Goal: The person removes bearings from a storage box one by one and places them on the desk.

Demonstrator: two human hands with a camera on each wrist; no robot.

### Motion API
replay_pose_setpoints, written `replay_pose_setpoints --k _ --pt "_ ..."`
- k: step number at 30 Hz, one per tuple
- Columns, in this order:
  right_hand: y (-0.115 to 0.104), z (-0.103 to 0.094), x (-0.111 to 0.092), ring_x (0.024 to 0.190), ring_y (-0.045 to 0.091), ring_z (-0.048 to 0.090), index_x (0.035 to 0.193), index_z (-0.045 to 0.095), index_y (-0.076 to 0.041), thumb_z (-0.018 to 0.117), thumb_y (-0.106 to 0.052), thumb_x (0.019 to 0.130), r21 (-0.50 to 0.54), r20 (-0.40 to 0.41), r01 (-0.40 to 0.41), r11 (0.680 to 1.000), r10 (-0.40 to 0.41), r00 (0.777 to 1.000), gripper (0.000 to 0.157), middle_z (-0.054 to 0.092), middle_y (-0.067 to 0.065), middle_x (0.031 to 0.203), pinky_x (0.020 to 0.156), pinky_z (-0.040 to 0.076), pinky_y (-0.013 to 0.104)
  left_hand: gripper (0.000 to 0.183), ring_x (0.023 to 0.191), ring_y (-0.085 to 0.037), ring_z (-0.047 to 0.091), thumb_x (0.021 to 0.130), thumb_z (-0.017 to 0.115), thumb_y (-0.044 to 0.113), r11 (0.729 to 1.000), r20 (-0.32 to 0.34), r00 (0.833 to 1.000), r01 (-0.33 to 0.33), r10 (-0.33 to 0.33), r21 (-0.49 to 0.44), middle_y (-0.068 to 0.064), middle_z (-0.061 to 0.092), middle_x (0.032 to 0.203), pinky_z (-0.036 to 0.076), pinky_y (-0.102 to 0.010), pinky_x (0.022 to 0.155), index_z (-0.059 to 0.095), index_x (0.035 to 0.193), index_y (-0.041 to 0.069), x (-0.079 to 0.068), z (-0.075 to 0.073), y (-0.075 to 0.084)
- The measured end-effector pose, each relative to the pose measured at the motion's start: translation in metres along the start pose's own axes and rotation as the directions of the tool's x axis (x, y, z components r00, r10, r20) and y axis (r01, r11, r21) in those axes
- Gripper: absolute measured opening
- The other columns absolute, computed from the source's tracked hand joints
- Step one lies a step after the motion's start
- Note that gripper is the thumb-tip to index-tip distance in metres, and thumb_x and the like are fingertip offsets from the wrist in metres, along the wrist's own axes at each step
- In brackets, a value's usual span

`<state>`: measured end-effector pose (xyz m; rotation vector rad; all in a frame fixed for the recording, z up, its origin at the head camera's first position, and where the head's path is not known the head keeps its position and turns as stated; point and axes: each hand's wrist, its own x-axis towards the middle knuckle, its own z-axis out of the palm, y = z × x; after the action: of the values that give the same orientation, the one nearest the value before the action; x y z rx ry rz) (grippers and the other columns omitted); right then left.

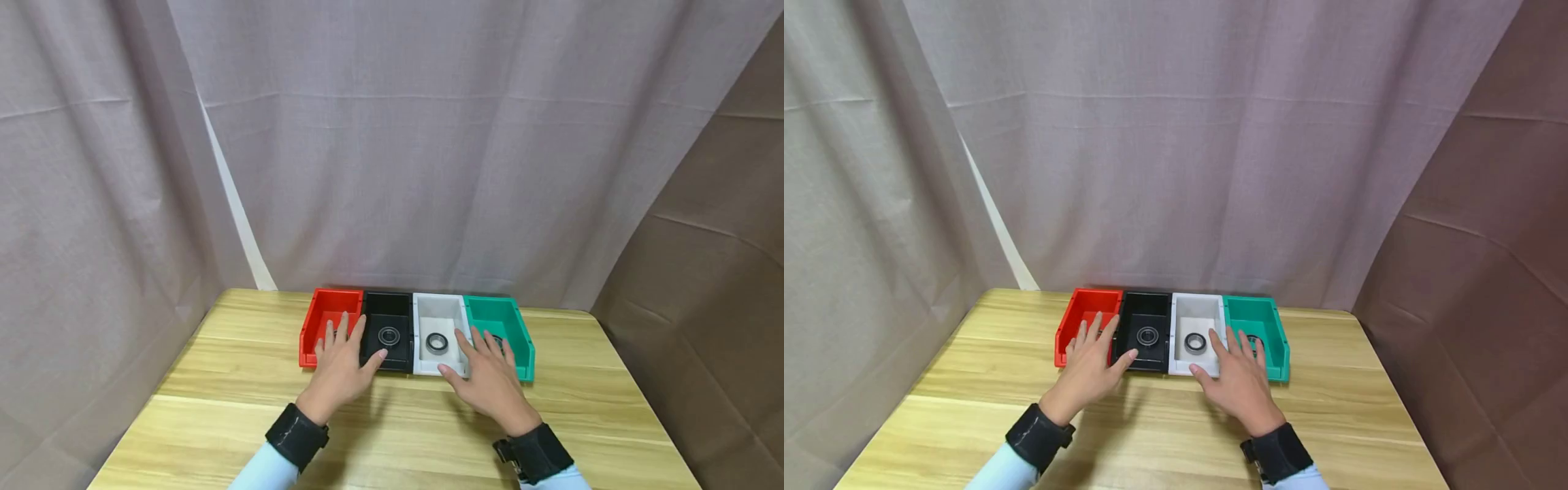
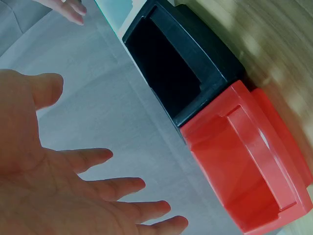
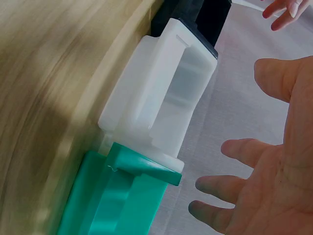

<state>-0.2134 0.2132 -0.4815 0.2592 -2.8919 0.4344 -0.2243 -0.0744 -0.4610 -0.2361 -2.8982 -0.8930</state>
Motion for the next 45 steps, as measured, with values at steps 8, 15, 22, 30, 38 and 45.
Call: replay_pose_setpoints --k 8,15,22,30,38,45 --pt "0.003 0.0 -0.002 0.157 0.057 0.032 0.163 0.046 -0.014 0.067 -0.059 0.099 0.007 0.015 -0.007 1.0 0.007 1.0 0.081 0.039 0.029 0.168 0.125 0.016 0.077 0.085 0.159 -0.056 0.027 0.099 0.071 0.048 1.0 -0.071 0.997 0.017 -0.017 -0.006 -0.03 0.032 0.171 0.024 -0.078 0.124 0.039 0.163 0.002 0.017 -0.005 -0.015" --pt "0.001 0.001 -0.004 0.158 0.057 0.029 0.163 0.045 -0.015 0.067 -0.057 0.1 0.025 0.035 0.0 1.0 0.0 0.999 0.079 0.039 0.029 0.168 0.125 0.014 0.078 0.072 0.137 -0.052 0.051 0.106 0.062 0.038 0.991 -0.172 0.977 0.133 -0.127 0.025 -0.036 0.053 0.147 0.04 -0.064 0.113 0.044 0.15 -0.016 0.063 -0.012 -0.056" --pt "0.003 0.001 -0.005 0.159 0.057 0.027 0.163 0.046 -0.014 0.069 -0.054 0.099 0.024 0.041 -0.002 1.0 0.001 0.999 0.079 0.039 0.029 0.168 0.126 0.014 0.077 0.046 0.113 -0.049 0.063 0.108 0.055 0.029 0.977 -0.104 0.972 0.212 -0.209 0.016 -0.033 0.064 0.12 0.053 -0.058 0.102 0.061 0.121 -0.014 0.113 -0.012 -0.102" --pt "0.0 0.003 -0.004 0.161 0.056 0.023 0.163 0.046 -0.015 0.068 -0.055 0.1 0.029 0.019 0.008 1.0 -0.008 1.0 0.078 0.037 0.029 0.169 0.127 0.016 0.076 0.029 0.096 -0.038 0.062 0.108 0.048 0.009 0.977 -0.007 0.982 0.186 -0.188 -0.108 -0.031 0.068 0.11 0.055 -0.054 0.097 0.061 0.116 -0.015 0.132 -0.001 -0.13" --pt "-0.007 0.004 -0.002 0.161 0.055 0.025 0.162 0.048 -0.014 0.07 -0.053 0.099 0.027 -0.003 0.015 1.0 -0.015 1.0 0.077 0.037 0.028 0.169 0.127 0.019 0.076 0.033 0.103 -0.038 0.063 0.109 0.047 0.008 0.967 0.003 0.979 0.204 -0.206 -0.152 -0.031 0.068 0.12 0.054 -0.056 0.105 0.058 0.128 -0.016 0.127 0.001 -0.129" --pt "-0.008 0.004 -0.001 0.16 0.055 0.027 0.161 0.049 -0.015 0.07 -0.052 0.099 0.031 -0.003 0.027 0.999 -0.027 1.0 0.076 0.039 0.028 0.169 0.126 0.02 0.076 0.033 0.103 -0.039 0.063 0.11 0.047 0.01 0.964 0.0 0.973 0.227 -0.229 -0.137 -0.031 0.067 0.12 0.055 -0.053 0.104 0.058 0.128 -0.016 0.127 0.004 -0.126"
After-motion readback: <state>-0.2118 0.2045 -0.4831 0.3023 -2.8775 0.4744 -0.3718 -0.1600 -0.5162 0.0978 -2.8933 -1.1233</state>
